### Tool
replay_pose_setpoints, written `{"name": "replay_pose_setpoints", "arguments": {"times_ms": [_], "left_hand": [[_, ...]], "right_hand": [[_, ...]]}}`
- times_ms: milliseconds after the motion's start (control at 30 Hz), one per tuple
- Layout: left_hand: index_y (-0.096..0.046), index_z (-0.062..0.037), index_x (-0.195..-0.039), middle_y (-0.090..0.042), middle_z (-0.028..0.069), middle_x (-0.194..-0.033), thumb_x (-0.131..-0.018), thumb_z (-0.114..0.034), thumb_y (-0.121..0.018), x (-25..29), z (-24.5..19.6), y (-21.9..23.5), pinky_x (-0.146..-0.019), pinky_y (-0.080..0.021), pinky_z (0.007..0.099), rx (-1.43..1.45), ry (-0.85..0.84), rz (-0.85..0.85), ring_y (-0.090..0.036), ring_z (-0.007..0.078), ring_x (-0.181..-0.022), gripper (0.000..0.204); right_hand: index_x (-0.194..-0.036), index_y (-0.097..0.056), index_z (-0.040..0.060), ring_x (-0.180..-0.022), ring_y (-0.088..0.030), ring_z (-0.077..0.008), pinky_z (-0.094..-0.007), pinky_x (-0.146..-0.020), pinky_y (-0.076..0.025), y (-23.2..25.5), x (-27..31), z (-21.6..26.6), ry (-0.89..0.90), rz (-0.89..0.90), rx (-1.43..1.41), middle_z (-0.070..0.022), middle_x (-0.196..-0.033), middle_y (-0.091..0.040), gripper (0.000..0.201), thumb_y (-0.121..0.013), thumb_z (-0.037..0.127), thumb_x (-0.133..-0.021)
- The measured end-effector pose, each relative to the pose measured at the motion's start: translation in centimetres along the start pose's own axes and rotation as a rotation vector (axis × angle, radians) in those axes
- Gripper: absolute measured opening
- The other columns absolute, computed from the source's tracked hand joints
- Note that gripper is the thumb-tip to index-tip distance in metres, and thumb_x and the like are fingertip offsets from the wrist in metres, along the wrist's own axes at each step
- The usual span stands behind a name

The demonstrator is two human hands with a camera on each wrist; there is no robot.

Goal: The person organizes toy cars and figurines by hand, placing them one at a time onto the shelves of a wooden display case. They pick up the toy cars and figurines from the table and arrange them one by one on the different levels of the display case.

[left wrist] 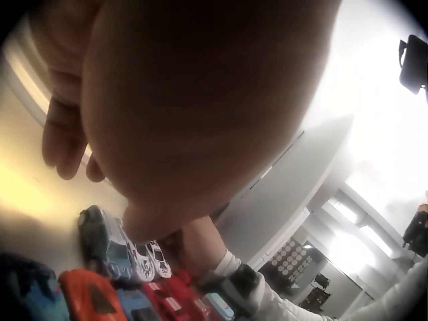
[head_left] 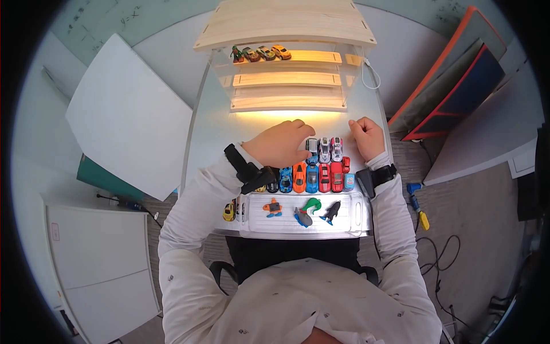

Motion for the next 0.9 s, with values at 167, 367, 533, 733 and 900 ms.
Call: {"name": "replay_pose_setpoints", "arguments": {"times_ms": [167, 367, 533, 733, 900], "left_hand": [[-0.061, -0.0001, -0.129, -0.063, 0.0194, -0.127, -0.094, -0.025, -0.067, 0.3, 1.7, 0.0, -0.103, -0.048, 0.0412, 0.012, -0.003, -0.036, -0.061, 0.0358, -0.118, 0.044], [-0.062, 0.0010, -0.127, -0.065, 0.0198, -0.126, -0.094, -0.025, -0.067, 1.3, 2.7, 0.5, -0.101, -0.050, 0.0411, 0.071, 0.053, -0.023, -0.062, 0.0345, -0.115, 0.043], [-0.062, 0.0005, -0.129, -0.064, 0.0191, -0.127, -0.093, -0.028, -0.069, 0.7, 2.3, 0.0, -0.101, -0.050, 0.0412, 0.043, 0.010, -0.015, -0.062, 0.0343, -0.117, 0.046], [-0.059, -0.0009, -0.133, -0.062, 0.0185, -0.128, -0.090, -0.035, -0.075, -1.6, -0.4, -0.8, -0.102, -0.049, 0.0420, -0.021, 0.034, 0.114, -0.061, 0.0352, -0.120, 0.057], [-0.058, -0.0006, -0.133, -0.061, 0.0187, -0.124, -0.085, -0.039, -0.079, -3.1, -0.5, -1.7, -0.100, -0.050, 0.0431, -0.049, 0.045, 0.192, -0.061, 0.0366, -0.118, 0.066]], "right_hand": [[-0.070, -0.054, 0.0020, -0.061, -0.043, -0.0084, -0.0300, -0.055, -0.041, 0.0, -0.1, 0.0, 0.002, 0.010, 0.007, 0.0012, -0.062, -0.050, 0.035, -0.071, 0.021, -0.095], [-0.070, -0.054, 0.0023, -0.061, -0.043, -0.0077, -0.0297, -0.055, -0.041, -0.1, -0.2, -0.4, 0.006, 0.013, -0.026, 0.0018, -0.062, -0.050, 0.036, -0.071, 0.020, -0.095], [-0.070, -0.053, 0.0029, -0.061, -0.042, -0.0073, -0.0291, -0.055, -0.041, -0.2, 0.0, 0.0, 0.005, 0.012, -0.016, 0.0026, -0.063, -0.049, 0.035, -0.071, 0.019, -0.095], [-0.070, -0.052, 0.0033, -0.061, -0.042, -0.0069, -0.0283, -0.055, -0.039, -0.2, -0.2, -0.6, 0.001, 0.006, -0.028, 0.0031, -0.063, -0.049, 0.036, -0.071, 0.020, -0.096], [-0.070, -0.052, 0.0038, -0.060, -0.042, -0.0067, -0.0283, -0.054, -0.039, -0.1, -0.2, -0.6, 0.008, 0.006, -0.021, 0.0034, -0.063, -0.049, 0.037, -0.071, 0.021, -0.096]]}}
Point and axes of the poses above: each hand's wrist, its own x-axis away from the middle knuckle, its own y-axis out of the back of the hand, z = x × y, the point moved 5 cm from there along -x, towards the middle knuckle
